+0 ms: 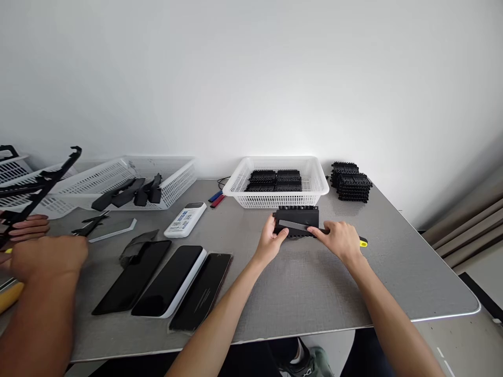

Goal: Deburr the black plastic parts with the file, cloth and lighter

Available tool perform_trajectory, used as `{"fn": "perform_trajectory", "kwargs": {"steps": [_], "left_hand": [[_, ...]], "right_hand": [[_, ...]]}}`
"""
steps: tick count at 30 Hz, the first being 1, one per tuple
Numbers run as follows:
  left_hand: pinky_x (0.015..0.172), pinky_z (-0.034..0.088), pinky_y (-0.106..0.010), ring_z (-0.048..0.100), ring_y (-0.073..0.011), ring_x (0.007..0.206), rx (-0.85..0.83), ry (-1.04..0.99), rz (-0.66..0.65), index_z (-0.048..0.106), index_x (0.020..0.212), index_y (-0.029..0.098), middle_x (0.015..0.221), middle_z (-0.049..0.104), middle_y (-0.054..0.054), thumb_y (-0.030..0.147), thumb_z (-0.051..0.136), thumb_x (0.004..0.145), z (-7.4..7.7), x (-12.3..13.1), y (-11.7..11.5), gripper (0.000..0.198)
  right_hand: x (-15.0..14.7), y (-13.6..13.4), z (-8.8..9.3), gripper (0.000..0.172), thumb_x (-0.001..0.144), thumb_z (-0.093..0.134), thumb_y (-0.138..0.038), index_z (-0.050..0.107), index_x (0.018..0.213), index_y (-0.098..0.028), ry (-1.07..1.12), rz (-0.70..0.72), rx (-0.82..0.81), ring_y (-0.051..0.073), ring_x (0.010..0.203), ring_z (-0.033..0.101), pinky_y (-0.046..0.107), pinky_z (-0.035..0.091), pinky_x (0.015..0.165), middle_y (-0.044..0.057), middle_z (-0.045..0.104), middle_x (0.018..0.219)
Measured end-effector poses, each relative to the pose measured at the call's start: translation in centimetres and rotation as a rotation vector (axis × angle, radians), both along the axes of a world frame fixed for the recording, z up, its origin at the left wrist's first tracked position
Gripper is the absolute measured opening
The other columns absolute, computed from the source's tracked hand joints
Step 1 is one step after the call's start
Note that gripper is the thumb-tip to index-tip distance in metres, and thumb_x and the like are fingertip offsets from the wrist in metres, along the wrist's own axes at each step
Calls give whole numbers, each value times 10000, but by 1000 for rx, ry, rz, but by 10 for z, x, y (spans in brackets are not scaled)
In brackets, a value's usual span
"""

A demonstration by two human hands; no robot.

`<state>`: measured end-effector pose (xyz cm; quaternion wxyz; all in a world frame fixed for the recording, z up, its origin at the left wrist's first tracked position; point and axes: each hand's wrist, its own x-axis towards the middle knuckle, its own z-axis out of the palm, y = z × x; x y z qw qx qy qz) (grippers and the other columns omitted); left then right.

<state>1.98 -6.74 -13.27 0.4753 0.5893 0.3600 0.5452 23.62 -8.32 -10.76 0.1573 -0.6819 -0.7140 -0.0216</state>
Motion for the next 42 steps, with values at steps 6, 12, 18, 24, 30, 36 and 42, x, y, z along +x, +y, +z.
{"fn": "perform_trajectory", "kwargs": {"steps": [6,12,18,24,30,36,42], "left_hand": [[1026,478,-438,565,-309,1265,-5,6,-21,517,1258,188,1324,615,-156,413,694,833,0,-1,2,512],[1040,470,-455,557,-313,1276,-5,-1,-20,523,1263,187,1330,615,-154,398,698,830,-4,-1,4,513],[1075,445,-455,534,-304,1305,-7,-48,52,521,1289,197,1370,594,-138,369,711,811,-3,-7,7,543],[1025,490,-445,574,-310,1258,4,-9,1,549,1247,200,1306,633,-145,407,717,811,0,-4,3,511],[1020,492,-434,561,-309,1275,-2,-18,14,523,1285,201,1336,612,-148,402,715,817,-3,-5,4,544],[1039,475,-434,580,-301,1251,6,-22,-7,538,1257,197,1298,638,-139,413,714,817,-5,-3,4,521],[1044,472,-441,607,-289,1211,-21,-103,116,566,1233,205,1264,666,-116,404,749,780,-7,-9,11,527]], "right_hand": [[3,1,-1,753,846,266,-857,489,538,-208,5,22,30,171,504,512,287,189,529,50,575,528],[6,3,-1,739,857,288,-840,508,542,-209,5,29,17,175,518,526,293,193,538,52,581,535],[9,4,-3,769,855,259,-850,569,567,-208,-15,29,47,191,546,555,297,184,544,71,601,549],[1,2,-4,772,845,256,-861,559,567,-207,-1,25,51,178,522,528,301,177,544,66,600,551],[7,3,-3,772,838,258,-868,549,555,-211,35,23,16,172,513,501,291,196,539,51,568,524],[7,4,-5,778,834,260,-871,572,570,-208,21,35,47,181,528,524,295,197,545,63,579,533],[18,6,-2,792,836,229,-872,550,546,-208,29,20,68,172,520,496,293,194,542,54,556,517]]}}
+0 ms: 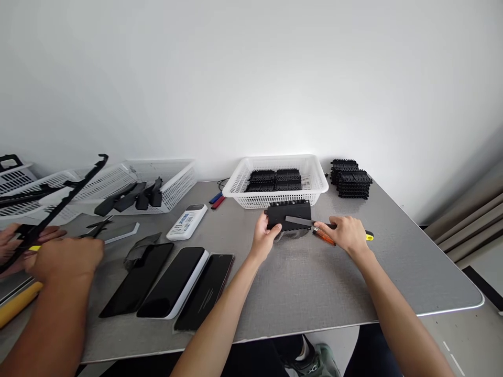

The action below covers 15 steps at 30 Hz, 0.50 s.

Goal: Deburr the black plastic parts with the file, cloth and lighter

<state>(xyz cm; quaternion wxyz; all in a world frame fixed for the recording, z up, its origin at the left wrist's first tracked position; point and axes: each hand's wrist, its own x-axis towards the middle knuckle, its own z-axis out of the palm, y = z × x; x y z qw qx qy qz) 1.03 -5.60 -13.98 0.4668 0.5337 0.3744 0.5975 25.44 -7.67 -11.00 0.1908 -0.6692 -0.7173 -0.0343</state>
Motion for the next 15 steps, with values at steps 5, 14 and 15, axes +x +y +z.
{"fn": "perform_trajectory", "kwargs": {"steps": [5,14,15], "left_hand": [[1072,449,-453,614,-288,1200,13,-9,62,616,1199,193,1230,690,-110,470,713,808,-2,-1,6,490],[1090,429,-447,607,-284,1206,34,-53,87,630,1195,190,1247,681,-115,473,743,784,2,-7,6,511],[1083,435,-446,611,-284,1199,36,-40,88,629,1198,191,1243,682,-115,472,740,789,3,-7,5,508]], "right_hand": [[6,2,0,780,826,252,-878,537,542,-211,-19,-35,20,159,502,447,296,184,539,38,530,507],[11,5,-2,747,831,266,-869,424,509,-214,52,4,-18,140,470,351,289,183,525,12,468,477],[12,5,-1,745,835,263,-866,419,508,-215,56,18,-18,140,468,344,288,186,523,11,461,473]]}}
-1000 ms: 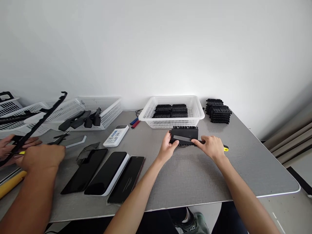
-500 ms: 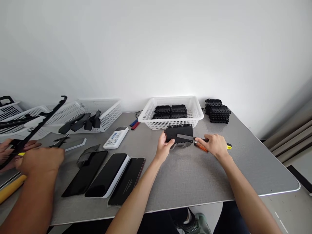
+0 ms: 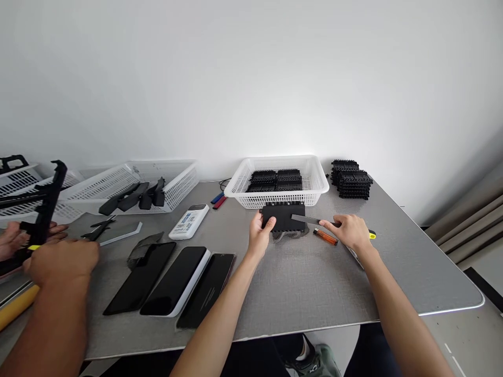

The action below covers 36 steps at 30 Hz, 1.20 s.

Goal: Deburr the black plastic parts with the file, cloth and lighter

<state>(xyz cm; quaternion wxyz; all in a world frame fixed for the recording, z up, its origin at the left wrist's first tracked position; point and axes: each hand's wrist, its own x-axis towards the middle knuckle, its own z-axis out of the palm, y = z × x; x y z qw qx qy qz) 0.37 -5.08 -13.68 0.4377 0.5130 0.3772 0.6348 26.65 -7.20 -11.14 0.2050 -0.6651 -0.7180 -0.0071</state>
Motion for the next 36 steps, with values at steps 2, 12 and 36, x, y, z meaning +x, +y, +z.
{"fn": "perform_trajectory", "kwargs": {"steps": [2,12,36], "left_hand": [[1058,455,-449,627,-288,1171,0,29,-6,626,1201,187,1217,693,-117,469,735,795,0,1,-1,506],[1040,467,-413,627,-277,1169,52,33,24,636,1164,194,1205,693,-108,475,724,804,2,0,0,465],[996,520,-498,572,-310,1282,779,918,169,345,1498,239,1360,612,-155,261,599,919,-12,47,-40,633]], "right_hand": [[1,0,0,742,836,264,-863,415,506,-216,2,24,2,141,470,341,285,191,520,11,451,466],[0,1,0,720,816,324,-867,390,504,-221,58,14,-13,151,500,363,290,197,540,4,422,480],[-40,-18,7,336,813,643,-441,577,632,-165,912,472,-89,100,593,285,243,247,517,-33,349,611]]}}
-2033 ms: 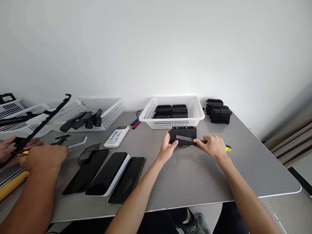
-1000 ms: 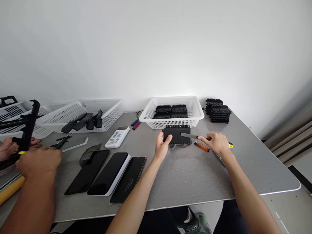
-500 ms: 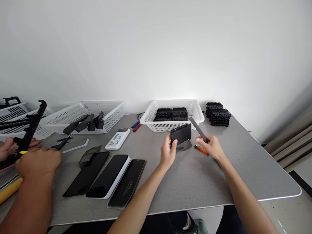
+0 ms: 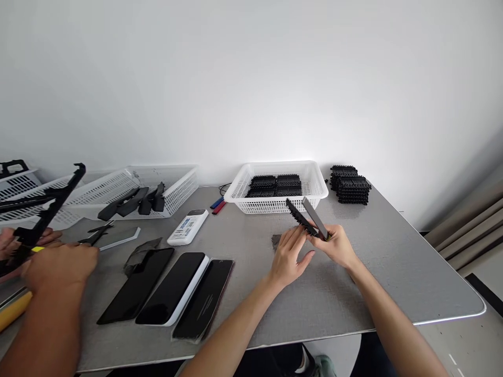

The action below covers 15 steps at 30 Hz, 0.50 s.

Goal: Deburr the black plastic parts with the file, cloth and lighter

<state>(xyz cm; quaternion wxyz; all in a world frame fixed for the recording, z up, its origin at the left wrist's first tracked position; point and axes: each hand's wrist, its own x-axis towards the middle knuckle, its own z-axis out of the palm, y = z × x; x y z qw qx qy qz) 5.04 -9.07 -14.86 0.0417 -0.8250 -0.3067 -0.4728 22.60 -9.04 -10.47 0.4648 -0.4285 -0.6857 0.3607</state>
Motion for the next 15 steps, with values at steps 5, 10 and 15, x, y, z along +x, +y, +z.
{"fn": "perform_trajectory", "kwargs": {"steps": [5,10,15], "left_hand": [[975,521,-471,588,-279,1216,-23,-143,64,470,1374,255,1236,639,-120,211,571,930,-1,0,1,457],[845,531,-393,594,-234,1007,-47,-349,218,543,1051,231,1015,574,-81,230,641,886,-3,-5,6,192],[852,504,-382,543,-230,1045,-116,-589,270,449,1107,242,1115,466,-89,298,755,783,-13,-2,8,449]], "right_hand": [[3,1,-4,353,835,538,-399,536,568,-168,-23,-88,59,109,590,318,250,274,517,-19,374,596],[0,0,-4,308,800,536,-301,445,531,-183,-31,-26,87,97,576,279,246,242,507,-27,330,581],[-5,-3,1,228,782,520,-257,519,567,-179,-64,87,90,96,556,318,234,287,514,-28,386,584]]}}
